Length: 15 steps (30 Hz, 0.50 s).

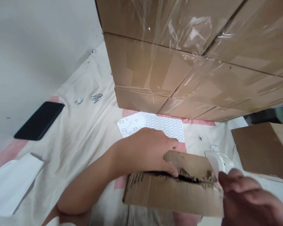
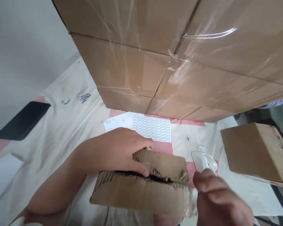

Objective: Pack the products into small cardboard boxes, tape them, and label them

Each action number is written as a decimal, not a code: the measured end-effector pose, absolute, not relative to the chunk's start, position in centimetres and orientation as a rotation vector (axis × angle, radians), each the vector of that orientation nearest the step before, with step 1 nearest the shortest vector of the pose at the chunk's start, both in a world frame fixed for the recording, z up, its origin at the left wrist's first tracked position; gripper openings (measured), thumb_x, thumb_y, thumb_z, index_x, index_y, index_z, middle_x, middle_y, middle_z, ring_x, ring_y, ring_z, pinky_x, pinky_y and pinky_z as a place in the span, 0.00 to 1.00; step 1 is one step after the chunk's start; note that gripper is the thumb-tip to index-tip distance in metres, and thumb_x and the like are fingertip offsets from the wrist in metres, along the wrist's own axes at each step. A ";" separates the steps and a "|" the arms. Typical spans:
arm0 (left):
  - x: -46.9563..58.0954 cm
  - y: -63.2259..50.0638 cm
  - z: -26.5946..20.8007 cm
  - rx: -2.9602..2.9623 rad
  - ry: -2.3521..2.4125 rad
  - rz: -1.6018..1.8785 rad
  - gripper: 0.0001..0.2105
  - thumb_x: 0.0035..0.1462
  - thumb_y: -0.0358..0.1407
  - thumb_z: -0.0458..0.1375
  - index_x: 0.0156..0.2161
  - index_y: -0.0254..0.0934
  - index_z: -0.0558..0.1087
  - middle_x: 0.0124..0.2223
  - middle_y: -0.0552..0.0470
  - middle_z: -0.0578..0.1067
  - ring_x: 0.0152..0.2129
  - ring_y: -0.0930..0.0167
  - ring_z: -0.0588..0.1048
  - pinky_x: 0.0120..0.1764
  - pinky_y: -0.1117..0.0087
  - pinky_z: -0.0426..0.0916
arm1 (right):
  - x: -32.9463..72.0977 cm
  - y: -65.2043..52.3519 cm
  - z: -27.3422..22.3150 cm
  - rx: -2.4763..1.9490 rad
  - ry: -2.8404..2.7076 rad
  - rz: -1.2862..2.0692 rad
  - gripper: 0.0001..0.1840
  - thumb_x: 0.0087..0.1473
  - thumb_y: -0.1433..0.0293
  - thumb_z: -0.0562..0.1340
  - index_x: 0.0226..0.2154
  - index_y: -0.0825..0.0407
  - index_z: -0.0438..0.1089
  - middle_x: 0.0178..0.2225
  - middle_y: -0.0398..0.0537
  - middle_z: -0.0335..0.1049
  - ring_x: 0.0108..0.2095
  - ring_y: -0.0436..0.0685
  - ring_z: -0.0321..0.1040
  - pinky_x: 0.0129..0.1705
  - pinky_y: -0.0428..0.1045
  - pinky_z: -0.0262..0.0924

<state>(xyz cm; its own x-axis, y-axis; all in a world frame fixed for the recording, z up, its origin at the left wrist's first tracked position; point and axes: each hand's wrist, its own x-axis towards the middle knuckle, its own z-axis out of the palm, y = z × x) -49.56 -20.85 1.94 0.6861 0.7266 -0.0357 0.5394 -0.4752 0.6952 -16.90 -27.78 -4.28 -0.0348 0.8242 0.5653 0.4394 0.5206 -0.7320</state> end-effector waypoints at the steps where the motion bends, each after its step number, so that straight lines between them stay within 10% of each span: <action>1: -50.1 -20.4 2.1 2.181 0.973 0.310 0.16 0.57 0.54 0.67 0.39 0.45 0.74 0.34 0.57 0.79 0.32 0.65 0.76 0.31 0.65 0.58 | -16.8 -26.0 -4.6 -1.094 -1.530 0.501 0.19 0.64 0.56 0.50 0.31 0.39 0.74 0.23 0.51 0.64 0.28 0.65 0.67 0.29 0.62 0.62; 6: -49.8 -19.9 1.9 2.221 0.973 0.301 0.15 0.55 0.48 0.69 0.35 0.42 0.71 0.34 0.56 0.79 0.32 0.65 0.75 0.30 0.65 0.57 | -18.7 -15.5 -8.5 -1.680 -1.677 0.507 0.21 0.58 0.52 0.60 0.41 0.49 0.77 0.42 0.57 0.78 0.41 0.66 0.72 0.43 0.61 0.68; 15: -53.4 -17.9 2.0 1.977 1.229 0.269 0.21 0.54 0.55 0.66 0.50 0.51 0.76 0.41 0.55 0.81 0.33 0.64 0.78 0.32 0.68 0.63 | -21.8 -14.4 -14.2 -1.829 -1.880 0.336 0.32 0.58 0.52 0.60 0.60 0.50 0.70 0.61 0.60 0.66 0.57 0.75 0.56 0.57 0.72 0.52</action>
<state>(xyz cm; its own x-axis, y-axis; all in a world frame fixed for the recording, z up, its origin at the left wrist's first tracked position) -53.35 -17.93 2.04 0.5103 0.8337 -0.2112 0.6692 -0.2306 0.7064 -21.81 -14.39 -14.17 0.0198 0.9845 0.1743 0.8633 0.0711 -0.4996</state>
